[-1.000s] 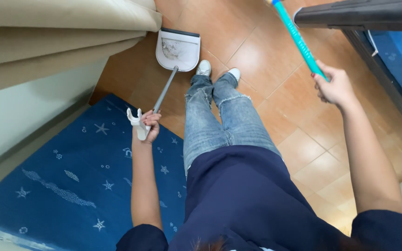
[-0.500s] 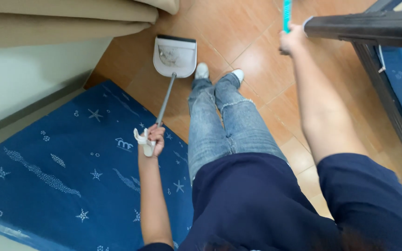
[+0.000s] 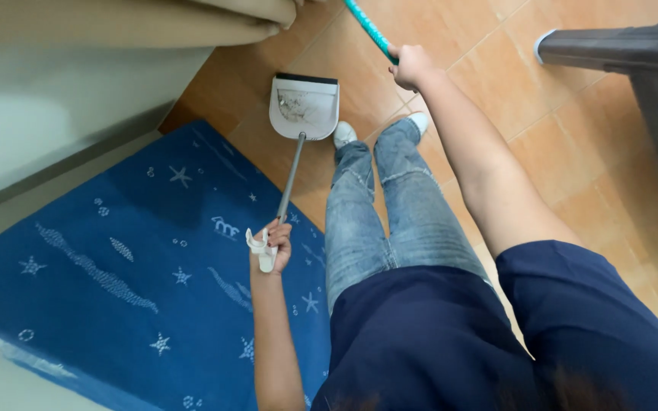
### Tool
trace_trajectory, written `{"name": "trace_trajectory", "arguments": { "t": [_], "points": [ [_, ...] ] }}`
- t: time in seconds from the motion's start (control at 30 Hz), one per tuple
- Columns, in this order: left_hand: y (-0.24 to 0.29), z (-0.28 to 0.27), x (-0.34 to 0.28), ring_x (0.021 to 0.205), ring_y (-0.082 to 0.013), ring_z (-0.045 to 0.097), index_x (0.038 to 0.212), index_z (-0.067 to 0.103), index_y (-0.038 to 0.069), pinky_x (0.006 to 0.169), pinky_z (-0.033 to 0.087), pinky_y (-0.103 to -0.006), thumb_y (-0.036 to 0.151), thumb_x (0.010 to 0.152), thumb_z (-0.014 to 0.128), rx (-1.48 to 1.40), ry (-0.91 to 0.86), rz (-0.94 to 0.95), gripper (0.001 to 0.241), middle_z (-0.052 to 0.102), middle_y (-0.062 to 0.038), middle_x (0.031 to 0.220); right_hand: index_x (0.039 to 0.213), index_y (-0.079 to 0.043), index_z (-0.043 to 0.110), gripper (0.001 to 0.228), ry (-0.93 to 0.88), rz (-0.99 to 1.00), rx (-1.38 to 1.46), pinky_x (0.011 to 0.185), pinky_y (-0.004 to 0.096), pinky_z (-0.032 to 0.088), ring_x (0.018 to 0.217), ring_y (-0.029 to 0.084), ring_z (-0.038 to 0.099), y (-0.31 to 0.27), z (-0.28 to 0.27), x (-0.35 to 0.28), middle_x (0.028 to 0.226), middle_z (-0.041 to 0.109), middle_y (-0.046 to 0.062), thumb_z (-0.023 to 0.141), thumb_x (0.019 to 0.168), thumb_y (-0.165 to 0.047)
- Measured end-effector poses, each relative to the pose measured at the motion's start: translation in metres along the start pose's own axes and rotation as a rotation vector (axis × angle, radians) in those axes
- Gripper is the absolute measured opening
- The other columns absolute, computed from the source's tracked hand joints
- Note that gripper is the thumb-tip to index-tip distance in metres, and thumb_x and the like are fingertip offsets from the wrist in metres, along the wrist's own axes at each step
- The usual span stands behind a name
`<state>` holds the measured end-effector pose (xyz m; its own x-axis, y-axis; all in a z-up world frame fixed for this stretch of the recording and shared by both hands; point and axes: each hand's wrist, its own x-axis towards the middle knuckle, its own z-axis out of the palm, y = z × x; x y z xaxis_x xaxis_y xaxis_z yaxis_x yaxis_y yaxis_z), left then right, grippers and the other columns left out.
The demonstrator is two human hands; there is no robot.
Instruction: The person sweeps debris on a tiled floor into a dustpan using a broom. They move along the edge of a bed and a blue mat, repeatedly sweeping small particles into the dustpan.
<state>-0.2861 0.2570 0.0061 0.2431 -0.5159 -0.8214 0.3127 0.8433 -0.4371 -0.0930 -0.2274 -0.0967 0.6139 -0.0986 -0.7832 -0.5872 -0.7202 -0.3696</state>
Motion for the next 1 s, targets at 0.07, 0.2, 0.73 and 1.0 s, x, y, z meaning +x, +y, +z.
{"name": "trace_trajectory", "arguments": {
  "t": [0.07,0.2,0.73,1.0],
  "points": [
    [0.006,0.003,-0.006,0.054,-0.0101,0.041,0.116,0.046,-0.009,0.045,0.040,-0.0226,0.006,0.106,0.044,-0.012,-0.007,-0.003,0.018,0.039,-0.002,0.072,0.144,-0.022,0.058,0.046,0.021,-0.083,-0.104,0.072,0.049,0.058,0.083,0.040,0.071,0.023,0.027,0.012,0.102,0.071,0.027,0.065,0.098,-0.023],
    [0.015,0.006,-0.008,0.053,-0.0096,0.042,0.119,0.044,-0.009,0.046,0.040,-0.0224,0.007,0.106,0.044,-0.048,-0.018,-0.026,0.021,0.039,-0.002,0.072,0.143,-0.024,0.063,0.048,0.016,-0.255,-0.210,0.085,0.051,0.055,0.100,0.041,0.068,0.067,0.042,-0.011,0.114,0.072,0.021,0.067,0.095,-0.023],
    [0.046,-0.013,-0.044,0.052,-0.0101,0.040,0.122,0.043,-0.013,0.041,0.039,-0.0209,0.005,0.103,0.046,-0.020,0.060,-0.012,0.026,0.039,-0.003,0.071,0.151,-0.019,0.057,0.049,0.339,0.386,0.240,0.054,0.038,0.052,0.053,0.022,0.063,0.112,0.020,-0.326,0.071,0.066,0.015,0.064,0.102,-0.024],
    [0.071,-0.052,-0.065,0.052,-0.0081,0.039,0.118,0.042,-0.008,0.043,0.038,-0.0197,0.006,0.105,0.045,0.012,-0.010,-0.007,0.019,0.039,-0.002,0.071,0.138,-0.009,0.068,0.039,0.138,0.409,0.382,0.050,0.037,0.050,0.057,0.017,0.059,0.121,0.019,-0.394,0.077,0.063,0.010,0.064,0.102,-0.024]
  ]
}}
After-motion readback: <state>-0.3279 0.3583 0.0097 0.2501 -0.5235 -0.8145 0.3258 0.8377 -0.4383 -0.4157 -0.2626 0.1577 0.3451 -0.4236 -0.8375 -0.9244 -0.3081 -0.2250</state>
